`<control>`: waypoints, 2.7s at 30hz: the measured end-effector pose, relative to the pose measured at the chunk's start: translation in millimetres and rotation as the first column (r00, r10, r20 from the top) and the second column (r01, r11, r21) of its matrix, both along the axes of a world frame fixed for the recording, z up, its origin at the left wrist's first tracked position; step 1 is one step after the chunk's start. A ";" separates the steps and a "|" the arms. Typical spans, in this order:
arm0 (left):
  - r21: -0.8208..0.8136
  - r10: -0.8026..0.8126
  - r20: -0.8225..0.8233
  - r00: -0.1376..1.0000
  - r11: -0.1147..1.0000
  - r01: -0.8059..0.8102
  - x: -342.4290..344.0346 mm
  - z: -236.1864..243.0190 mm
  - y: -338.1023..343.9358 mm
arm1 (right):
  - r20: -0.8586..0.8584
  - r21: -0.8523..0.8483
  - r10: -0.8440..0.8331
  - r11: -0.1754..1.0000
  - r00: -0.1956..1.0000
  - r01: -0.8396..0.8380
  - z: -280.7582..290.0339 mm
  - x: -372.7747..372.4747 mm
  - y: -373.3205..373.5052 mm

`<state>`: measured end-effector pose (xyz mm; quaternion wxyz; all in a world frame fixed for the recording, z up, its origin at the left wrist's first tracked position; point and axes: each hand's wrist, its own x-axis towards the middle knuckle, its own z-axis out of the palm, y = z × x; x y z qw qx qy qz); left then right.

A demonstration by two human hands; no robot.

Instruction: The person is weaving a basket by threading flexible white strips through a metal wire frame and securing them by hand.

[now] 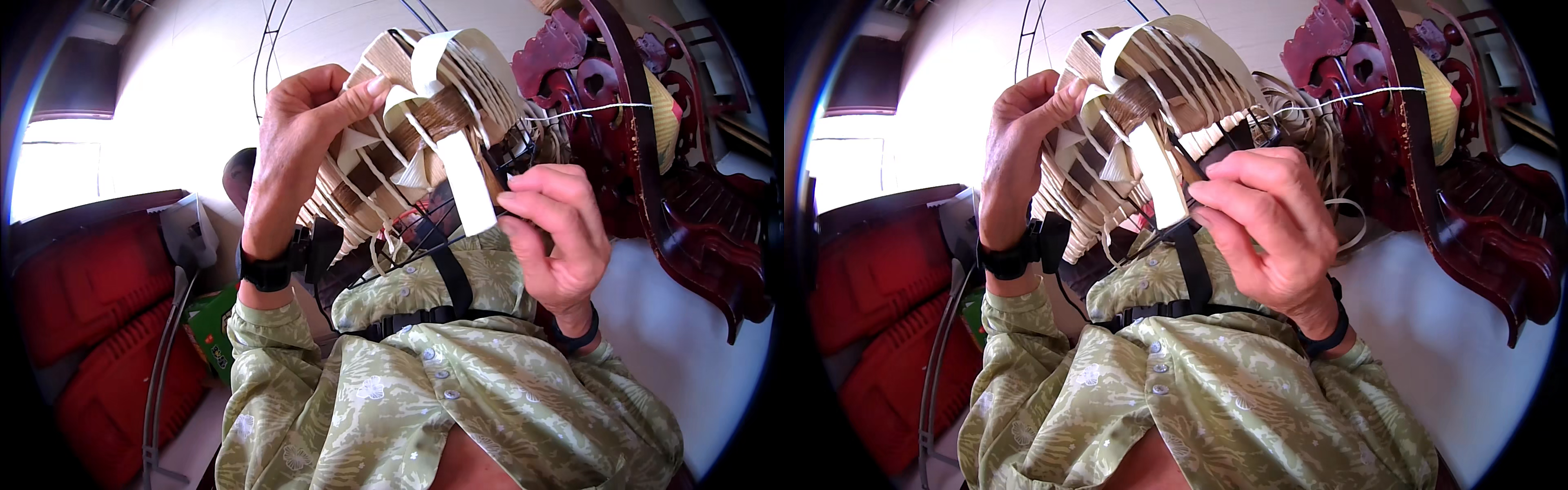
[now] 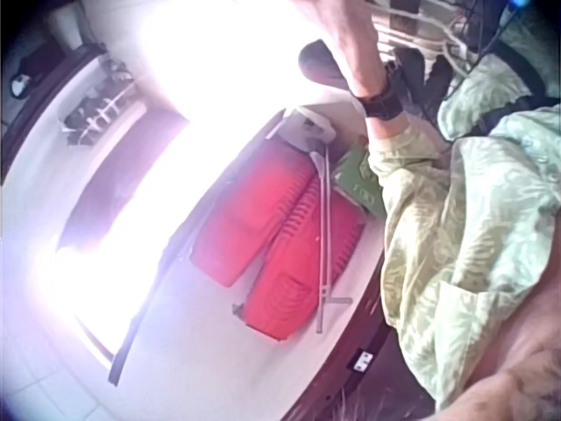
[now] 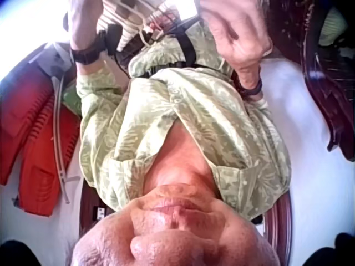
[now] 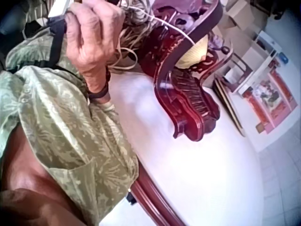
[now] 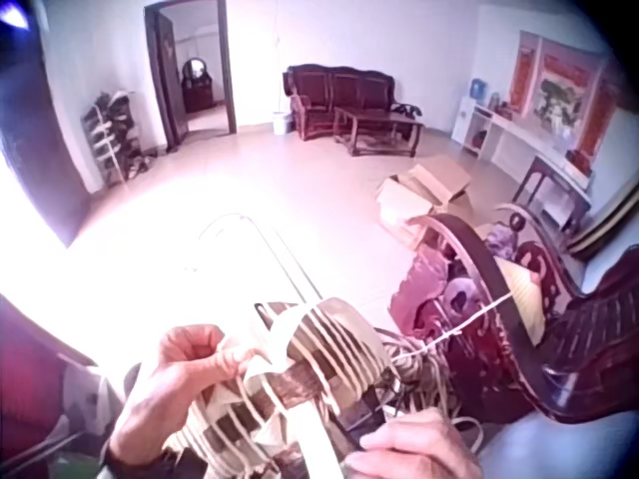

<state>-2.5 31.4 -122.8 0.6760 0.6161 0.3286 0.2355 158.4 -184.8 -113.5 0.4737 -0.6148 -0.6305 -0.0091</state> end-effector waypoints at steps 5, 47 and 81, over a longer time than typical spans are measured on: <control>0.016 0.009 -0.004 1.000 1.000 -0.009 4.2 2.5 -3.2 | 0.002 0.017 -0.047 0.999 0.999 0.047 -8.2 -11.0 6.7; 0.693 -0.010 0.138 0.990 0.716 -0.089 3.6 5.2 -65.8 | -0.390 -0.057 0.170 0.976 0.905 -0.208 23.0 -1.9 9.6; 0.510 0.017 0.278 0.960 0.845 -0.163 11.1 2.4 -69.2 | -0.295 -0.627 -0.026 0.760 0.955 -0.173 64.3 -2.9 -56.1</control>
